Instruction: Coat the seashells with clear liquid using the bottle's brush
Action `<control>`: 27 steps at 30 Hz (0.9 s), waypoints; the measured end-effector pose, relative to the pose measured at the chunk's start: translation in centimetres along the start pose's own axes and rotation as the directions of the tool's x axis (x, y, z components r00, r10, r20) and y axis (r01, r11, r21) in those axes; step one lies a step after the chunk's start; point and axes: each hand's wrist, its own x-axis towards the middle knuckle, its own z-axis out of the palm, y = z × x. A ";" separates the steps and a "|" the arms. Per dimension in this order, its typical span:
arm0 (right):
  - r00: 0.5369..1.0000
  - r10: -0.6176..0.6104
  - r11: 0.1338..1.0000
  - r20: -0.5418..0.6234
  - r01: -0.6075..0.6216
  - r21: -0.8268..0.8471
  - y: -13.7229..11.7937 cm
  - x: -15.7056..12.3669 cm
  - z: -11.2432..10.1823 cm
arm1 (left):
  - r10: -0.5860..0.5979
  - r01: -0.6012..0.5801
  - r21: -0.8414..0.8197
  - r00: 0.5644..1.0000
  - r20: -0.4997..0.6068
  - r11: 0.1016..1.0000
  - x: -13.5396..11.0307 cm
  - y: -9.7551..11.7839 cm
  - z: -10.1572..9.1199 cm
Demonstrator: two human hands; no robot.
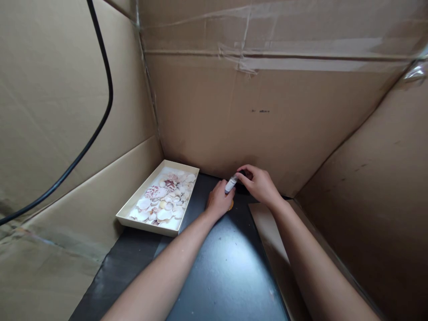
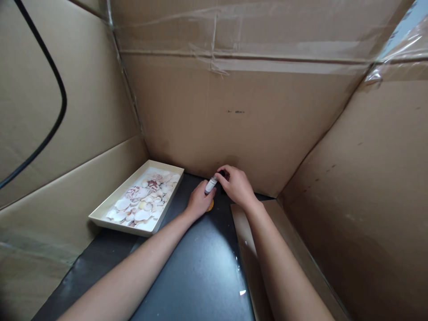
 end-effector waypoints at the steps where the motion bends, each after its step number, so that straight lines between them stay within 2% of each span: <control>1: 1.000 0.005 1.000 -0.010 -0.005 0.004 0.0 0.0 0.0 | -0.018 0.018 -0.032 1.000 0.012 0.999 0.0 -0.1 0.0; 4: 0.999 0.011 1.000 -0.039 -0.010 0.019 0.0 0.0 0.2 | -0.037 0.044 -0.132 0.998 0.051 0.990 0.0 -0.1 0.2; 9: 0.996 0.008 0.999 -0.086 -0.004 0.049 0.0 0.0 0.2 | 0.041 -0.035 -0.241 0.999 0.019 0.970 -0.1 0.0 0.1; 13: 0.995 0.030 0.996 -0.092 -0.022 0.087 0.0 -0.1 0.2 | 0.073 -0.077 -0.238 0.997 -0.027 0.968 -0.2 0.1 0.0; 18: 0.993 0.092 0.984 -0.076 -0.079 0.162 0.4 -0.1 0.3 | 0.049 -0.054 -0.222 0.998 -0.030 0.974 -0.2 0.2 0.0; 27: 0.992 0.113 0.980 -0.053 -0.102 0.171 1.1 0.1 0.3 | 0.059 -0.070 -0.207 0.997 -0.058 0.976 -0.4 0.6 -0.2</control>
